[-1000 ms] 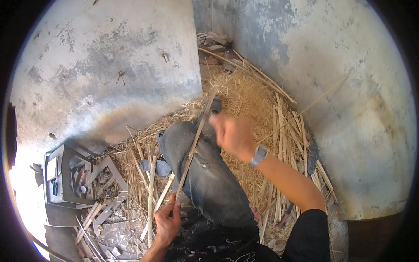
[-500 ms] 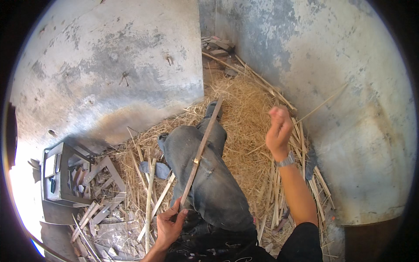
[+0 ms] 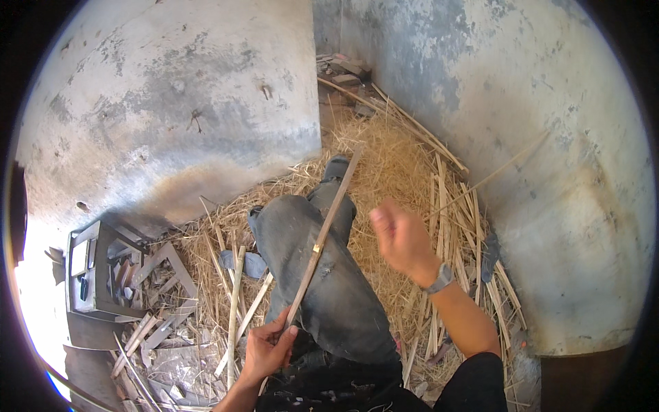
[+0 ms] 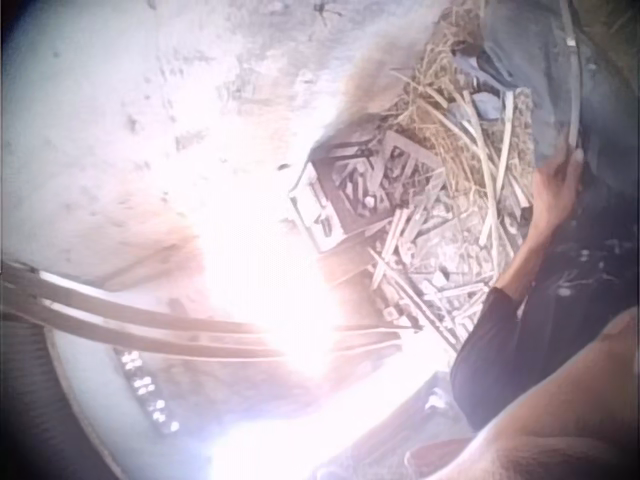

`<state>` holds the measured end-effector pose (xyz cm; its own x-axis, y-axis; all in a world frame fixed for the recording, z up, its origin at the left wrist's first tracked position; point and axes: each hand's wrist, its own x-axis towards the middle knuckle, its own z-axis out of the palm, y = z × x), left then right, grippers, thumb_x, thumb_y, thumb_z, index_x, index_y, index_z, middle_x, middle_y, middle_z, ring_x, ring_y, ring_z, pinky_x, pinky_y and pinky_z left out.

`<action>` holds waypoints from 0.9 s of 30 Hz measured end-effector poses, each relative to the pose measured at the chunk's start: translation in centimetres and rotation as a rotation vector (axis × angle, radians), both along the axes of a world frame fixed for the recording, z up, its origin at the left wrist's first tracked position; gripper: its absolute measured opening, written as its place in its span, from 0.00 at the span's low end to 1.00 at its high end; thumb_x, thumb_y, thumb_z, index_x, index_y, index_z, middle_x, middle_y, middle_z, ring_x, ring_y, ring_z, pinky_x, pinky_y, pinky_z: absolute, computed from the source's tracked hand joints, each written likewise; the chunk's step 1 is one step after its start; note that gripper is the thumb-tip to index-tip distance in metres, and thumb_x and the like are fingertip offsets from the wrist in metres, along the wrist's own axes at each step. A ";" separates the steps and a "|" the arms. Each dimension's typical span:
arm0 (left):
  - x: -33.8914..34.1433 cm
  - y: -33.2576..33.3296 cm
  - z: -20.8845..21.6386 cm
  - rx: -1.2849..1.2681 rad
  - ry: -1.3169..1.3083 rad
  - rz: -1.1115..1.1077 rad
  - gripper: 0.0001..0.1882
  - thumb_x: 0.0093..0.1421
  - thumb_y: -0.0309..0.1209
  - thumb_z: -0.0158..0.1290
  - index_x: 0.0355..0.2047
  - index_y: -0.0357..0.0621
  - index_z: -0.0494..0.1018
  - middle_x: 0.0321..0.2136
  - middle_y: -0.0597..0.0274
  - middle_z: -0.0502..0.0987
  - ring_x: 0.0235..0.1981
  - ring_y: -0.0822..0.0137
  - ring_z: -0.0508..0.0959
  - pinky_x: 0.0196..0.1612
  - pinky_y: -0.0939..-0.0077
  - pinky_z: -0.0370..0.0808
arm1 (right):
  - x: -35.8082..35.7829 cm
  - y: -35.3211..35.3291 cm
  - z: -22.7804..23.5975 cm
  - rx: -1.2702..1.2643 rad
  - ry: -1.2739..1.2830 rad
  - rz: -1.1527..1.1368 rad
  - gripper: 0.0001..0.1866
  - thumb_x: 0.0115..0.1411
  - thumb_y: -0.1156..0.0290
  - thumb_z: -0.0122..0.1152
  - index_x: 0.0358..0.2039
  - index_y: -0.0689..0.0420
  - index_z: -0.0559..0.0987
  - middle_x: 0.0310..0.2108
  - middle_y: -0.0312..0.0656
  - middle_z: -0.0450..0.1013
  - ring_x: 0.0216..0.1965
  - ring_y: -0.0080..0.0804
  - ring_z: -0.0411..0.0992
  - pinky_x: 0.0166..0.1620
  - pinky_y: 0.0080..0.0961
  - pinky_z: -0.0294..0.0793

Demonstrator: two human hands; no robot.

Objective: The person shaves a long bamboo slat with a knife while sitting on the floor.

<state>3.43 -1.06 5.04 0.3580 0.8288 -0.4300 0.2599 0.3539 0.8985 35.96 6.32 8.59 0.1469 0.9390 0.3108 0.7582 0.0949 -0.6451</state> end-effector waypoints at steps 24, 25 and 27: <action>3.2 -1.4 -2.9 0.235 -0.055 0.170 0.24 0.68 0.30 0.60 0.60 0.28 0.72 0.46 0.61 0.82 0.46 0.80 0.74 0.53 0.83 0.72 | -2.8 3.5 -2.1 0.117 -0.550 0.186 0.28 0.70 0.45 0.51 0.22 0.55 0.77 0.11 0.48 0.70 0.12 0.48 0.71 0.19 0.43 0.69; 3.4 -1.2 -3.0 0.238 -0.053 0.172 0.24 0.68 0.30 0.60 0.60 0.28 0.72 0.46 0.61 0.82 0.46 0.80 0.74 0.53 0.83 0.72 | -2.4 4.0 -2.6 0.134 -0.516 0.212 0.30 0.71 0.43 0.48 0.23 0.55 0.77 0.12 0.48 0.71 0.13 0.49 0.72 0.18 0.44 0.69; 3.2 -1.7 -3.6 0.207 -0.089 0.225 0.24 0.68 0.30 0.60 0.59 0.29 0.73 0.45 0.61 0.83 0.46 0.79 0.75 0.53 0.82 0.72 | -0.6 5.5 -1.9 0.096 -0.438 0.140 0.32 0.71 0.40 0.45 0.23 0.55 0.77 0.13 0.48 0.72 0.13 0.48 0.73 0.18 0.43 0.70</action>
